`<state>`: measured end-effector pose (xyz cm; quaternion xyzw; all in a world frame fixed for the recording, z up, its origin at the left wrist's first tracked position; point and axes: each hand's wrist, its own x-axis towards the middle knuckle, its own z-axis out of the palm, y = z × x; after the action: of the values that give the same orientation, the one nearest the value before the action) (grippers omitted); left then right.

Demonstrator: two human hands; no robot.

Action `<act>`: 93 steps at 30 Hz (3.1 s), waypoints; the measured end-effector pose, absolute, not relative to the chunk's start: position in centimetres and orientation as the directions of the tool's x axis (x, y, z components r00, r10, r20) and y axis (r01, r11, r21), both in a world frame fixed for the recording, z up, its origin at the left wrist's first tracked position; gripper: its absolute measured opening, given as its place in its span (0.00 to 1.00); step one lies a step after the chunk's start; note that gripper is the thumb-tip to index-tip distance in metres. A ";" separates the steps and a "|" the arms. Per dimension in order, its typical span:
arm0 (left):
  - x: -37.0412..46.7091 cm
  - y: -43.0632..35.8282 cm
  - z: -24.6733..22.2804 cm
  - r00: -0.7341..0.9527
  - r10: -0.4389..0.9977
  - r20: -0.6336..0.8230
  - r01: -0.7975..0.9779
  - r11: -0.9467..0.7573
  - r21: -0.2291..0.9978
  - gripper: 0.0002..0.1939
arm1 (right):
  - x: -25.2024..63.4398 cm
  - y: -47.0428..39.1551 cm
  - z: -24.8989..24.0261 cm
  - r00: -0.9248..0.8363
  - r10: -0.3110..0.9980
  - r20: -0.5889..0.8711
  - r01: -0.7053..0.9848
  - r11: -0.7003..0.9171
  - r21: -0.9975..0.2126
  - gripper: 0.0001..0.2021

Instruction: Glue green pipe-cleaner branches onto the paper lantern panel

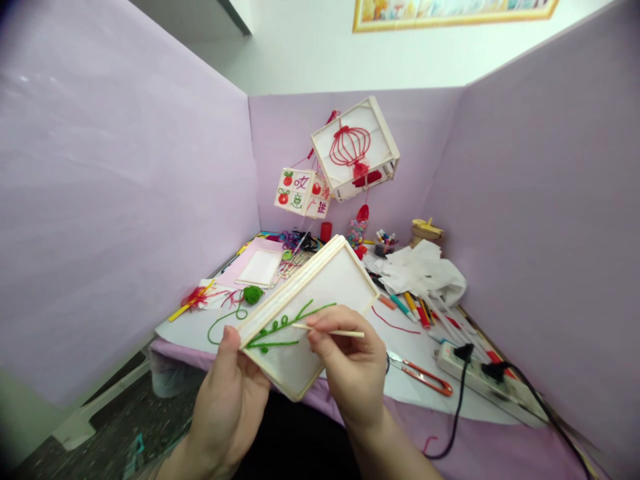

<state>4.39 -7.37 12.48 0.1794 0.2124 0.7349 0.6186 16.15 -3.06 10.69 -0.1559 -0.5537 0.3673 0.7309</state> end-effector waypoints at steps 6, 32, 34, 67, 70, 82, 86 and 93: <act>4.5 -7.5 12.6 -0.173 0.985 0.000 -0.826 -0.145 0.544 0.24 | 16.1 -3.3 10.7 0.092 0.687 0.721 -0.258 0.716 -0.649 0.11; 4.5 -7.3 12.7 -0.204 0.979 -0.009 -0.821 -0.166 0.546 0.24 | 16.2 -3.4 11.0 0.116 0.592 0.798 -0.041 0.805 -0.591 0.10; 4.5 -7.3 12.7 -0.200 0.980 -0.010 -0.825 -0.163 0.542 0.24 | 16.3 -3.2 11.0 0.154 0.632 0.759 -0.123 0.775 -0.620 0.09; 4.6 -7.5 12.6 -0.178 0.983 -0.041 -0.828 -0.127 0.545 0.24 | 16.4 -3.0 10.7 0.102 0.746 0.658 -0.321 0.651 -0.688 0.06; 4.6 -7.5 12.8 -0.168 0.985 -0.047 -0.826 -0.114 0.552 0.24 | 16.8 -3.6 10.5 0.061 0.615 0.786 -0.165 0.783 -0.600 0.13; 4.3 -7.6 12.9 -0.211 0.976 -0.048 -0.815 -0.149 0.560 0.24 | 16.6 -4.6 11.3 -0.255 0.477 0.841 0.158 0.879 -0.450 0.19; 4.4 -7.4 13.0 -0.188 0.982 -0.022 -0.825 -0.146 0.546 0.24 | 16.6 -4.3 11.3 0.022 0.640 0.768 -0.184 0.758 -0.626 0.16; 3.0 -6.2 12.2 -0.269 0.963 -0.028 -0.820 -0.213 0.531 0.21 | 19.9 -2.1 12.4 0.343 0.664 0.664 -0.186 0.741 -0.645 0.10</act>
<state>2.96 -6.16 12.17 0.1565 0.2284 0.7630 0.5841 19.93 -2.06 12.44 -0.2368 -0.5052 0.2708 0.7845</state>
